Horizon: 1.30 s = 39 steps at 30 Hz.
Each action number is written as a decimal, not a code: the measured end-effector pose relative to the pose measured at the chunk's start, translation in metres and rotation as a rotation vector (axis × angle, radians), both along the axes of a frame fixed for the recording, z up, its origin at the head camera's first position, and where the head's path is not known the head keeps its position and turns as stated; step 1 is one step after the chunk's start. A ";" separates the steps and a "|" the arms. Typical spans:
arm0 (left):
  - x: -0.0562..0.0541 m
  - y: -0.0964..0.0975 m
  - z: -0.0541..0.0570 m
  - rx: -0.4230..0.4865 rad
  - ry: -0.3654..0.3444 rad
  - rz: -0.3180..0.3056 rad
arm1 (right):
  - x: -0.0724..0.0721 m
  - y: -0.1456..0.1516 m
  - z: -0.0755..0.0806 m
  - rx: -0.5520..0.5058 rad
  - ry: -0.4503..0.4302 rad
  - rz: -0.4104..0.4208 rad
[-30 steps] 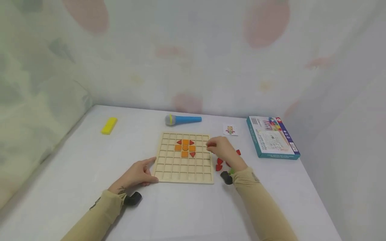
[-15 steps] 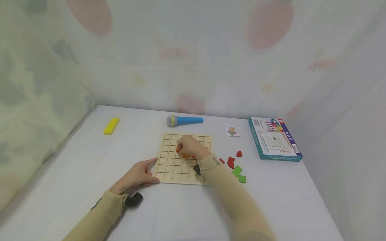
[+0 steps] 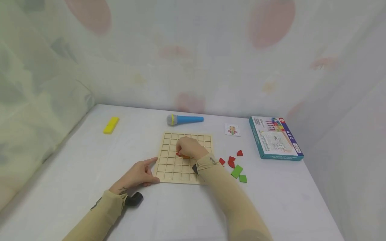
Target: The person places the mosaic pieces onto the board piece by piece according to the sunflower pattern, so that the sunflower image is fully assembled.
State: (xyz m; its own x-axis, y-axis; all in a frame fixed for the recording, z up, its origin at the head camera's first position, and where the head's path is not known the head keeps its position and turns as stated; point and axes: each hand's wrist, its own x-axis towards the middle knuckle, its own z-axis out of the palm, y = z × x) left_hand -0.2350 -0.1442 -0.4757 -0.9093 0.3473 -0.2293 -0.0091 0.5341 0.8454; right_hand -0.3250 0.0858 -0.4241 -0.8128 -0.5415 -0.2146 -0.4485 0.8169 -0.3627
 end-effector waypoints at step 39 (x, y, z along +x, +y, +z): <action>0.001 0.004 0.003 -0.024 -0.014 0.036 | 0.130 0.203 -0.009 0.002 -0.093 -0.492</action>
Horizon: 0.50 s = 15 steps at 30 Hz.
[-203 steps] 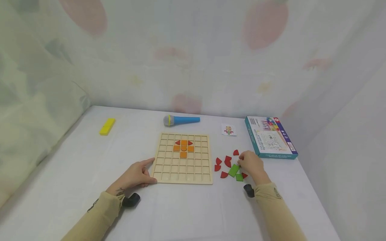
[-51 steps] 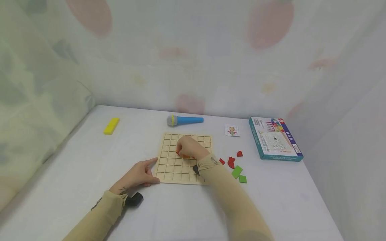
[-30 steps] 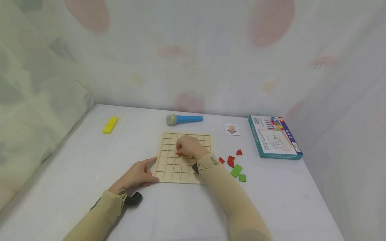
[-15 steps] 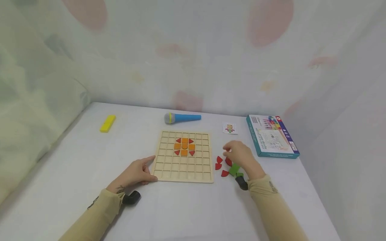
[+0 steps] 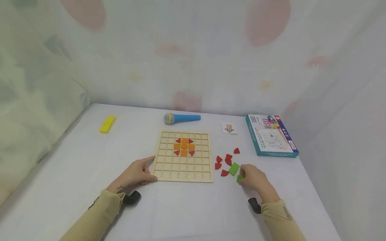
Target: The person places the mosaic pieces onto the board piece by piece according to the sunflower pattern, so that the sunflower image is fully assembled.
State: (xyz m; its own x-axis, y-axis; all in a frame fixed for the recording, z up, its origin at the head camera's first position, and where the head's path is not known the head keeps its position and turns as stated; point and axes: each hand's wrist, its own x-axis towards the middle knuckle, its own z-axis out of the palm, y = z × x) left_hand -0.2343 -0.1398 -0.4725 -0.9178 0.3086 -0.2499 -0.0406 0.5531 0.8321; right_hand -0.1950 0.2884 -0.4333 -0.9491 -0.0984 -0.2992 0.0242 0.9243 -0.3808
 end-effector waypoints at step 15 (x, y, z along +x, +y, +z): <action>0.000 0.000 0.000 -0.011 -0.005 -0.001 | -0.057 -0.121 0.007 -0.564 -0.075 -0.100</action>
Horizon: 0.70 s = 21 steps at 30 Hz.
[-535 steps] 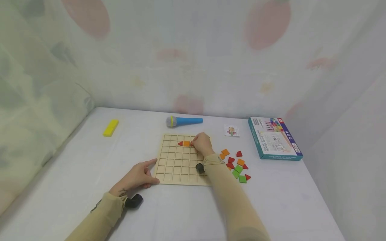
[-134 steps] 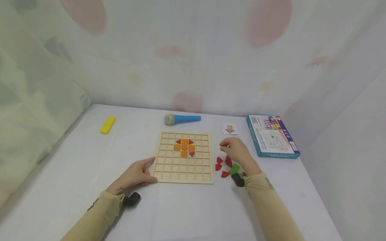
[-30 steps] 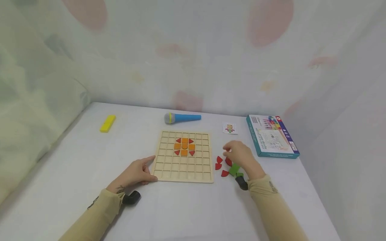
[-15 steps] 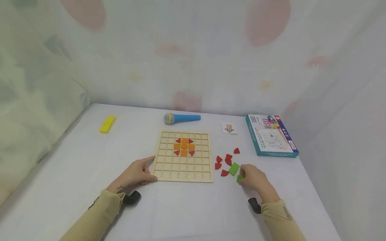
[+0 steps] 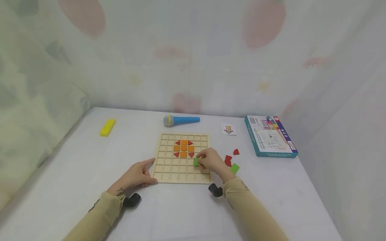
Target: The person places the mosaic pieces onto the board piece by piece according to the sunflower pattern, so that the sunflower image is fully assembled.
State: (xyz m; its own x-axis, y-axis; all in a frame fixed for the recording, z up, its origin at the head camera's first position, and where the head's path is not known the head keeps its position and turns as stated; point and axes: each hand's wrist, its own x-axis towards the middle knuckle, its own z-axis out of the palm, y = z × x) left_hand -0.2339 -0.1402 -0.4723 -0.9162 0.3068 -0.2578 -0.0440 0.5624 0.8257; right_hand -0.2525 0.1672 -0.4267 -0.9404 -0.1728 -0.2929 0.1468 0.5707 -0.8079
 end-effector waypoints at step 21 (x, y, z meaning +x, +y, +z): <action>-0.001 0.000 -0.003 -0.015 0.010 -0.012 | -0.015 -0.055 -0.017 0.068 0.056 -0.062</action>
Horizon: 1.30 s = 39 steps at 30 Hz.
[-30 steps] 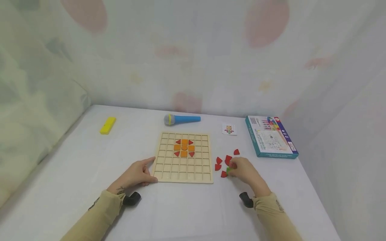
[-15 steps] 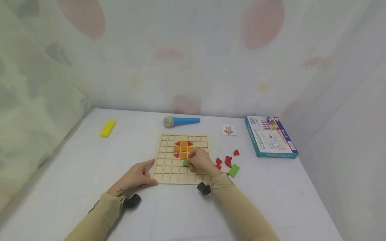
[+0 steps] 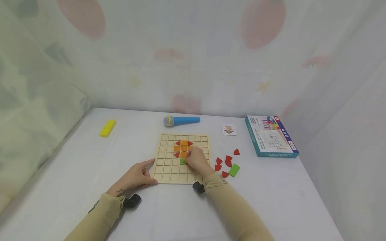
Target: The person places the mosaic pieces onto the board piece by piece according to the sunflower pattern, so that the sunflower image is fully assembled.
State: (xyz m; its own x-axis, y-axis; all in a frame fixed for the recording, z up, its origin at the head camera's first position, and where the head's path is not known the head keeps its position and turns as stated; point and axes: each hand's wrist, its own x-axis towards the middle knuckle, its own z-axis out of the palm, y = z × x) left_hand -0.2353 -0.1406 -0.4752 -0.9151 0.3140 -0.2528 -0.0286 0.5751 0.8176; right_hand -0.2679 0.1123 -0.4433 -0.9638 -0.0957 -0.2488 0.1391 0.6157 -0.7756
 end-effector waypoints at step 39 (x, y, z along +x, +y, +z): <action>0.001 0.000 0.000 0.012 0.021 -0.012 | 0.038 0.042 0.000 -0.157 -0.004 -0.201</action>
State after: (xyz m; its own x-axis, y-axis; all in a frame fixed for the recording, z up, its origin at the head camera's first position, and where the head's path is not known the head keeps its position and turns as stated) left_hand -0.2340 -0.1407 -0.4750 -0.9164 0.3278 -0.2295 -0.0045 0.5652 0.8250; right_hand -0.2300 0.1538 -0.4429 -0.9664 0.0603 -0.2498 0.2498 0.4474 -0.8587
